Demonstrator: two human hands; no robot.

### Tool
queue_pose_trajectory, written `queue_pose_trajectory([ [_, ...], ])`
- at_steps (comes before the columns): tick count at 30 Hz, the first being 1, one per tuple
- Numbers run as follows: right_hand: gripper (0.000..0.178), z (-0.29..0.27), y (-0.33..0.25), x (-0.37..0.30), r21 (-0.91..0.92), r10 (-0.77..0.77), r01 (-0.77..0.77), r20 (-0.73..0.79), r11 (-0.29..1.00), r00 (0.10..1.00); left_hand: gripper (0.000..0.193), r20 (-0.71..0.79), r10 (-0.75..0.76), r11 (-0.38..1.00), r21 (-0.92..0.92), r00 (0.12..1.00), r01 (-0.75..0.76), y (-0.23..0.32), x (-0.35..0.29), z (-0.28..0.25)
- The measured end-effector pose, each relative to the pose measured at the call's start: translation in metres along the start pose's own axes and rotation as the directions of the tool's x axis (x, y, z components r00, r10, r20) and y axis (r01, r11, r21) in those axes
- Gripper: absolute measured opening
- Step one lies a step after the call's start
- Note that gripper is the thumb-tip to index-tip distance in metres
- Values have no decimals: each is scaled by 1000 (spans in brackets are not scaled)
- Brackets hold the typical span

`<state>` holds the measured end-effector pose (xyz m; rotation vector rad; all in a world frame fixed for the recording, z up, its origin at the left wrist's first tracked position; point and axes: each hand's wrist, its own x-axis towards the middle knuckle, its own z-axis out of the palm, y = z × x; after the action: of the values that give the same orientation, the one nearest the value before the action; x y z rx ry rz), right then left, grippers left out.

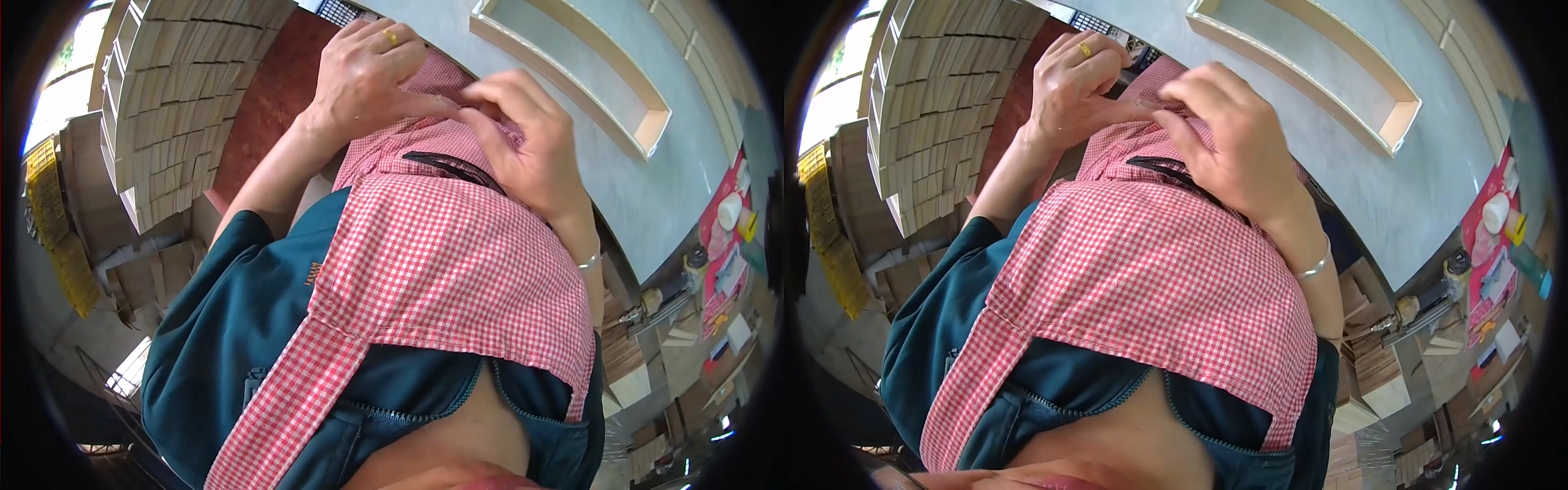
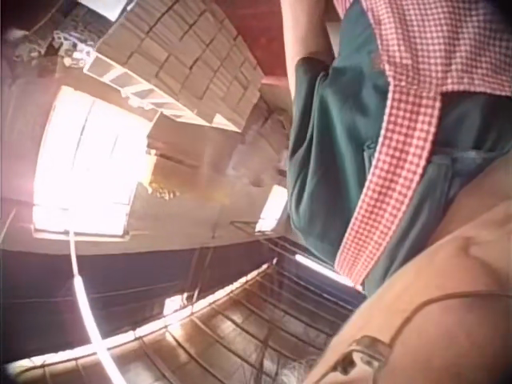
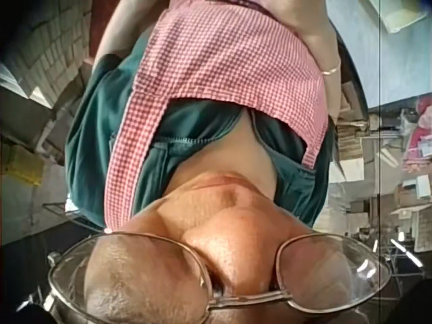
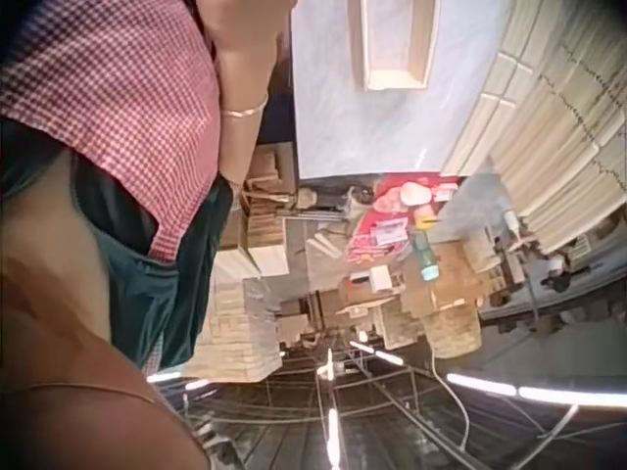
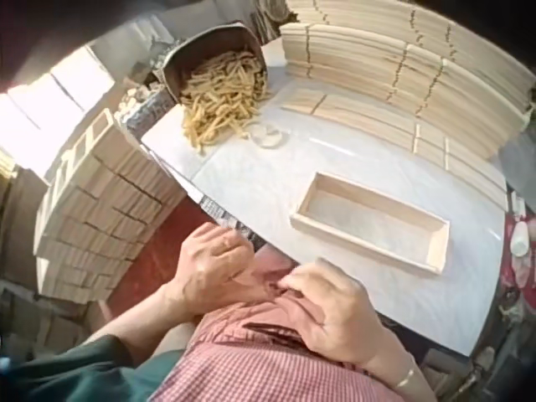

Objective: Assemble wooden boxes by applying glue to the joints and securing them with a pneumatic nail gun.

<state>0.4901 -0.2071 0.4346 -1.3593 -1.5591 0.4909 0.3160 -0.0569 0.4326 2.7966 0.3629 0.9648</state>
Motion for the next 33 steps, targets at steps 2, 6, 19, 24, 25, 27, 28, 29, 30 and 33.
queue_pose_trajectory([
  [2,12,14,-6,5,-26,-16,17,29,1000,999,52,22,63,998,-21,998,-62,-3,2,-8],
  [6,11,21,-18,11,-48,33,-25,167,999,985,49,96,107,994,4,990,-108,-9,0,-26],
  [19,13,68,-18,46,-273,-149,206,216,940,965,46,120,-37,972,233,992,8,-33,-35,-37],
  [24,13,75,-26,47,-40,-40,48,185,998,982,46,53,-308,939,179,950,294,-27,-44,-54],
  [25,13,76,-28,46,-3,-26,27,173,1000,985,47,45,-345,932,138,937,336,-30,-46,-59],
  [27,13,77,-29,45,73,8,-20,150,997,989,49,39,-419,907,56,907,417,-34,-51,-64],
  [28,13,78,-28,46,74,4,-15,150,997,989,49,35,-419,907,59,907,417,-35,-51,-65],
  [29,14,79,-25,46,91,13,-26,147,995,989,49,4,-415,908,53,910,414,-35,-52,-66],
  [30,16,81,-21,45,109,23,-39,144,993,989,49,-25,-411,910,47,911,412,-35,-54,-66],
  [33,27,86,-14,50,49,28,-30,51,998,998,50,219,-595,803,119,773,584,-29,-36,-76],
])
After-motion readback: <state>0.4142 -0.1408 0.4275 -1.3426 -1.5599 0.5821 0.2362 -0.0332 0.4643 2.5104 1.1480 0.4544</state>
